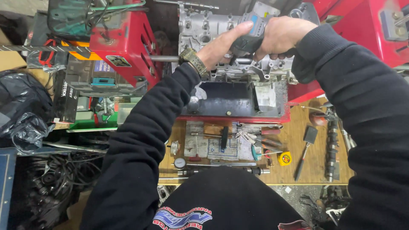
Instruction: The person sorts through bolts, places them into an engine block, and uses a power tool to drive them in. They then wipe the block with a cloth, handle a camshaft, and use a dial indicator to measure components on the workbench.
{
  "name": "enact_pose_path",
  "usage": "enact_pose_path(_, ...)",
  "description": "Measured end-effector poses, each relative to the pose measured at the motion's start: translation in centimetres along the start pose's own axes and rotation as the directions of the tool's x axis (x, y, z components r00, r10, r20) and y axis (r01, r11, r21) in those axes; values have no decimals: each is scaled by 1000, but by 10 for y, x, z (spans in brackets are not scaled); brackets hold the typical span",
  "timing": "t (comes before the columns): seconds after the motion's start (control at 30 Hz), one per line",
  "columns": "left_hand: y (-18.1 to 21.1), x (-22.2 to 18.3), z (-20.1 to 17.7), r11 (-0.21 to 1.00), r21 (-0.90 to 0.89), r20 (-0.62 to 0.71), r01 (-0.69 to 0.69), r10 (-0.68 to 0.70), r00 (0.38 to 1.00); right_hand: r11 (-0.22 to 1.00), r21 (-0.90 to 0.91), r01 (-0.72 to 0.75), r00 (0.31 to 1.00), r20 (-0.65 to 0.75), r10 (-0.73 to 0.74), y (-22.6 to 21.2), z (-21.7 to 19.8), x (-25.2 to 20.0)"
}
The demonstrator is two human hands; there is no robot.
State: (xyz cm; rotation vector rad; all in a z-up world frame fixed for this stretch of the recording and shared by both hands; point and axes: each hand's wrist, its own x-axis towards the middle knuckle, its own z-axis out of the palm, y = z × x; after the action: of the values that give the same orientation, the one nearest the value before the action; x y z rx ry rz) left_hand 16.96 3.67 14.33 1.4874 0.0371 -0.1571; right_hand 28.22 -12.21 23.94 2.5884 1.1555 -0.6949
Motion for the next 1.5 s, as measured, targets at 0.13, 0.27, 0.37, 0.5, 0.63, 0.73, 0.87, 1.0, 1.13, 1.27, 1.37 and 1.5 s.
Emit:
enact_pose_path(0.13, 5, -8, 4, 1000, 29, 5, -2, 2, 1000, 989, -119, 91, 995, -18, -93, 7, 4, 8)
enact_pose_path(0.27, 5, -9, 5, 999, 42, -43, 6, -4, 999, 990, -99, 101, 995, -9, -102, 1, -2, 3)
enact_pose_path(0.37, 8, -16, 7, 999, 52, -54, -5, 8, 999, 977, -159, 139, 990, 7, -140, 3, -1, 8)
enact_pose_path(0.5, 10, -15, 12, 999, 7, -75, -39, 40, 996, 999, -7, 42, 999, -21, -42, -2, -5, -1)
enact_pose_path(0.63, -18, 16, 6, 977, 35, -145, -212, 215, 966, 997, 8, 72, 996, -45, -72, 6, -14, -9)
enact_pose_path(0.73, 1, 31, -3, 875, 185, -142, -447, 474, 869, 999, -19, 47, 990, -129, -49, 10, -31, -9)
enact_pose_path(0.87, 17, 32, -8, 925, 160, -202, -343, 371, 906, 995, -39, 89, 978, -188, -95, 11, -39, -3)
enact_pose_path(1.0, 3, 44, -15, 949, 62, -159, -308, 314, 936, 999, 3, 36, 994, -108, -36, 4, -34, 6)
enact_pose_path(1.13, 3, 43, -17, 951, 42, -173, -305, 307, 936, 995, -74, 73, 992, -100, -80, 12, -30, 23)
enact_pose_path(1.27, 10, 33, -12, 973, 79, -139, -216, 225, 964, 982, -135, 129, 989, -53, -137, 13, -26, 27)
enact_pose_path(1.37, 9, 33, -15, 980, 118, -149, -160, 176, 973, 991, -115, 69, 997, -19, -72, 2, -33, 20)
enact_pose_path(1.5, 8, 29, -18, 991, 69, -101, -113, 119, 988, 998, -60, -3, 1000, -1, 3, 0, -31, 25)
